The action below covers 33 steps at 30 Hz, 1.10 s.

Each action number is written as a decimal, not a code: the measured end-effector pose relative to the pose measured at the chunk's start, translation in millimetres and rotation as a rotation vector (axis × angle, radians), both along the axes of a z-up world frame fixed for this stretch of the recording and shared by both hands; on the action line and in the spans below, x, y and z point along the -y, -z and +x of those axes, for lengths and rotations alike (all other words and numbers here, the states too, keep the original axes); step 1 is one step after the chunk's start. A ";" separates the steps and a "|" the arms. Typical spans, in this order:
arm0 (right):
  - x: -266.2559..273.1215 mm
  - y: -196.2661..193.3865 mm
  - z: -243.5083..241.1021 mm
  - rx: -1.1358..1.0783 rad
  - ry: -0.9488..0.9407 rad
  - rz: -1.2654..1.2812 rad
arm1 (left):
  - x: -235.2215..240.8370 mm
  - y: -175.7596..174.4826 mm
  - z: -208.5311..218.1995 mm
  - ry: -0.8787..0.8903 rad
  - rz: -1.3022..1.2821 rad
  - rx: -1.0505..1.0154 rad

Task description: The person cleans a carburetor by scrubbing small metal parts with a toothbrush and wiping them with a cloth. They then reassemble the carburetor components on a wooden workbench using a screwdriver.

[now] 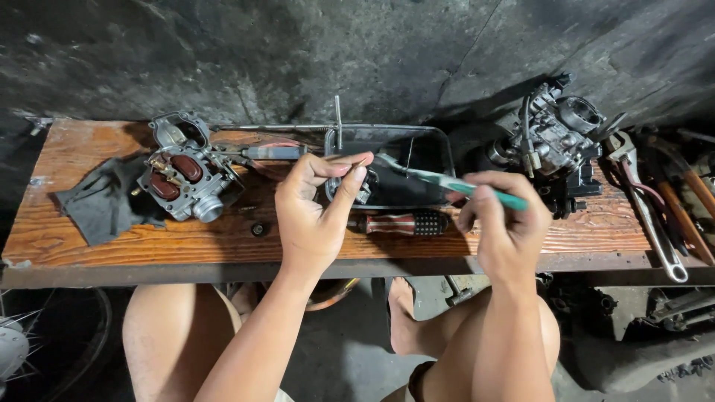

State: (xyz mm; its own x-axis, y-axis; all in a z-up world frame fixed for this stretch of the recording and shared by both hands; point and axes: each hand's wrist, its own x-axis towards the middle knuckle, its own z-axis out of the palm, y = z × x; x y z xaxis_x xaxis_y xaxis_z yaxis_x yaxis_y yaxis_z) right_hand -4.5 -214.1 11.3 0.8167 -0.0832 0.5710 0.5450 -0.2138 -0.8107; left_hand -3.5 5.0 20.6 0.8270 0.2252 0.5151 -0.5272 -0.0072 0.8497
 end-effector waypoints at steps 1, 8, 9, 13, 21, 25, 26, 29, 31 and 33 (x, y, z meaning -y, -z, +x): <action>-0.9 -2.0 -1.3 -0.001 0.000 0.000 | -1.1 -0.3 -0.8 0.000 0.000 -0.001; -13.2 -29.5 -11.3 -0.143 0.105 -0.367 | -5.3 -0.1 -7.1 -0.005 0.033 -0.044; -16.4 -36.8 -13.1 -0.154 0.139 -0.451 | -6.2 1.0 -8.0 -0.008 0.031 -0.054; -17.3 -53.3 -18.7 -0.122 0.155 -0.543 | -10.1 -1.2 -12.8 -0.052 0.056 -0.038; -47.3 -76.1 -41.5 -0.214 0.078 -0.340 | -21.5 -19.6 -33.6 0.024 0.149 -0.054; -59.8 -63.9 -34.2 -0.287 -0.206 -0.274 | -17.2 -14.7 -37.9 -0.034 0.342 0.082; -62.3 -58.8 -34.0 -0.347 -0.169 -0.148 | -18.2 -13.8 -38.9 -0.050 0.360 0.107; -71.5 -55.0 -30.6 -0.407 -0.149 -0.097 | -25.1 -11.8 -40.7 -0.121 0.422 0.166; -78.9 -54.6 -27.7 -0.403 -0.156 -0.168 | -33.3 -12.0 -41.3 -0.163 0.468 0.204; -87.2 -52.3 -24.7 -0.349 -0.250 -0.175 | -44.0 -13.3 -42.2 -0.233 0.619 0.247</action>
